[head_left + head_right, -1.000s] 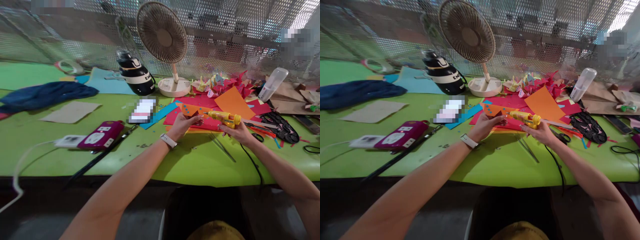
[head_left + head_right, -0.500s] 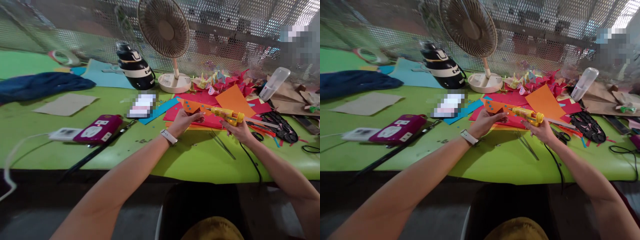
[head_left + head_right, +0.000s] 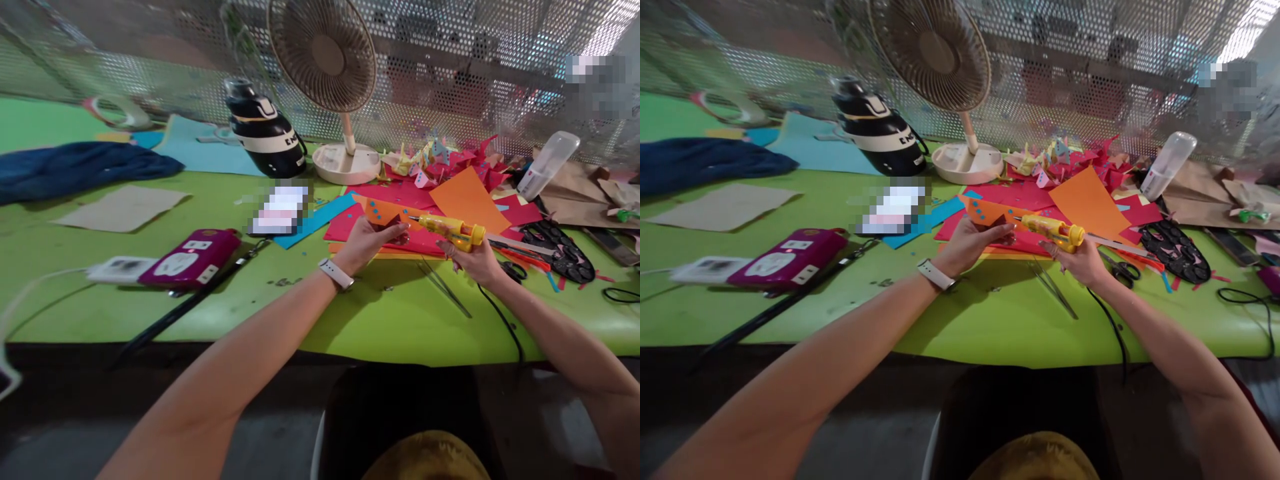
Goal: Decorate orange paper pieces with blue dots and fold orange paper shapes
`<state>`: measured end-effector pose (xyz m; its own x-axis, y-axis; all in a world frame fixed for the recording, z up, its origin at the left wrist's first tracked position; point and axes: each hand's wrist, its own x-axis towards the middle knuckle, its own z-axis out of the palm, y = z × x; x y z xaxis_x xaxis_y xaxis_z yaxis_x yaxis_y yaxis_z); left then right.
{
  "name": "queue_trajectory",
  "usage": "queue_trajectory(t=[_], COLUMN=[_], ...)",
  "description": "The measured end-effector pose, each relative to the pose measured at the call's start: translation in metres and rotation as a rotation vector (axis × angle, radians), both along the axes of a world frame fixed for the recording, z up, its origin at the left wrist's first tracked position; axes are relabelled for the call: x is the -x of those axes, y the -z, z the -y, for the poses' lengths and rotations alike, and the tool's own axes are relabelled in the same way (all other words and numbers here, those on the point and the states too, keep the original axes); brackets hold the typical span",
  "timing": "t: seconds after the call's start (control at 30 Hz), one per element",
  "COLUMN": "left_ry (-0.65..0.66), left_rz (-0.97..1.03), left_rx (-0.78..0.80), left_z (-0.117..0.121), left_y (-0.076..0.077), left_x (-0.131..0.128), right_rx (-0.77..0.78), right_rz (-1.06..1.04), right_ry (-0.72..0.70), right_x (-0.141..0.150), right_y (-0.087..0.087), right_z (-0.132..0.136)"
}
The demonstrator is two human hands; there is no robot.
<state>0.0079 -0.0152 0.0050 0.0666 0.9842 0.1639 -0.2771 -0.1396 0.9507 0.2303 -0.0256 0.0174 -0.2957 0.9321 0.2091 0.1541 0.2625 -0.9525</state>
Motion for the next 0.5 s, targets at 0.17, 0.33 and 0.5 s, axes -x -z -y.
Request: queue_trajectory(t=[0.17,0.33,0.5], left_ry=[0.003,-0.007,-0.011], left_rz=[-0.026,-0.04,-0.022], left_rx=[-0.007,0.0,0.008], left_z=[0.0009,0.0019,0.0014], left_y=[0.0012,0.0003,0.0002], left_x=[0.001,0.0008,0.0001], right_rx=[0.021,0.024,0.031], right_rz=[0.0,0.002,-0.019], right_ry=[0.022,0.027,0.011], right_x=[0.0004,0.0018,0.0011], right_y=[-0.0004,-0.0004,0.0014], right_z=[0.0012,0.0021,0.0016])
